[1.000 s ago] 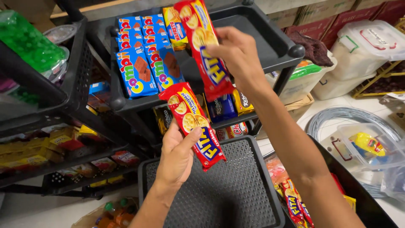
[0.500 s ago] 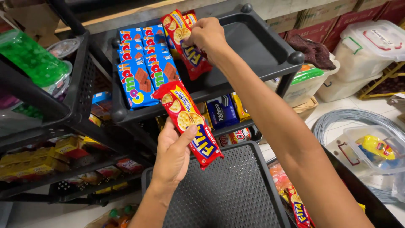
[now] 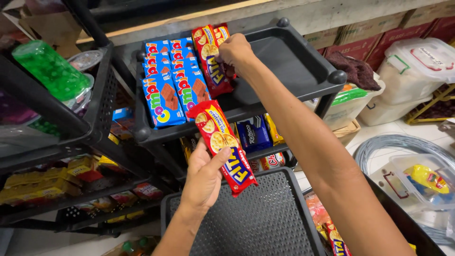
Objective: Stocking snack packages from a bin onto a shelving unit.
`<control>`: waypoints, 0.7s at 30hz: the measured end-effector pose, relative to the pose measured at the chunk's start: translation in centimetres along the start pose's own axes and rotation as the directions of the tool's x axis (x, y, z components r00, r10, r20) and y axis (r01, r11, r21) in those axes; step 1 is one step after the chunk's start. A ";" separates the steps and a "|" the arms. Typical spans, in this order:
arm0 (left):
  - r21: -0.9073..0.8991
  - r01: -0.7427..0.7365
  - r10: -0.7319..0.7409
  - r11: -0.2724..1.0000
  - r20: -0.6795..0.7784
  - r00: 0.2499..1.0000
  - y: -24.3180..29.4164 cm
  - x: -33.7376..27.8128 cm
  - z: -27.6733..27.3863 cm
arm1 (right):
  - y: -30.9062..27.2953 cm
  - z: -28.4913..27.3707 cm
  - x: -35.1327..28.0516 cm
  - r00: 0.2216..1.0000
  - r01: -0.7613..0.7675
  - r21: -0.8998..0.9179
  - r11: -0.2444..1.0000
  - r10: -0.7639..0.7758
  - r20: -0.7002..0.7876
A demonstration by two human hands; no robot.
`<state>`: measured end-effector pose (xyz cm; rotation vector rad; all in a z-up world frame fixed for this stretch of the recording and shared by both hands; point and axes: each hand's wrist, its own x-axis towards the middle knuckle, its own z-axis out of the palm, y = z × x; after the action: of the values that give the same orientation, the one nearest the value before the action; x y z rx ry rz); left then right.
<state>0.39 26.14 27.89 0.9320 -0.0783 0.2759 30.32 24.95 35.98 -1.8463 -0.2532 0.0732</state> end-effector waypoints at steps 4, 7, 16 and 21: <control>-0.004 0.046 -0.046 0.999 -0.004 0.999 -0.1 -0.1 0.0 | 0.8 0.6 1.3 1.000 0.006 -0.022 1.000 -0.006 0.007; -0.002 0.054 -0.054 0.999 -0.011 0.998 -0.3 -0.2 -0.2 | 0.6 0.7 1.4 0.999 0.035 -0.081 0.996 -0.035 -0.005; -0.006 0.046 -0.046 0.999 -0.002 0.999 -1.5 0.1 -0.7 | 0.5 0.6 0.6 0.989 0.148 -0.124 0.981 -0.151 -0.009; -0.015 0.071 -0.071 0.997 0.004 0.997 -1.6 0.2 -0.6 | 1.0 0.2 0.5 0.977 0.214 -0.178 0.961 -0.214 0.017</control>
<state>0.94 25.74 26.34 0.9186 -0.0505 0.2078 30.91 24.99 35.03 -1.9860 -0.4693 -0.1050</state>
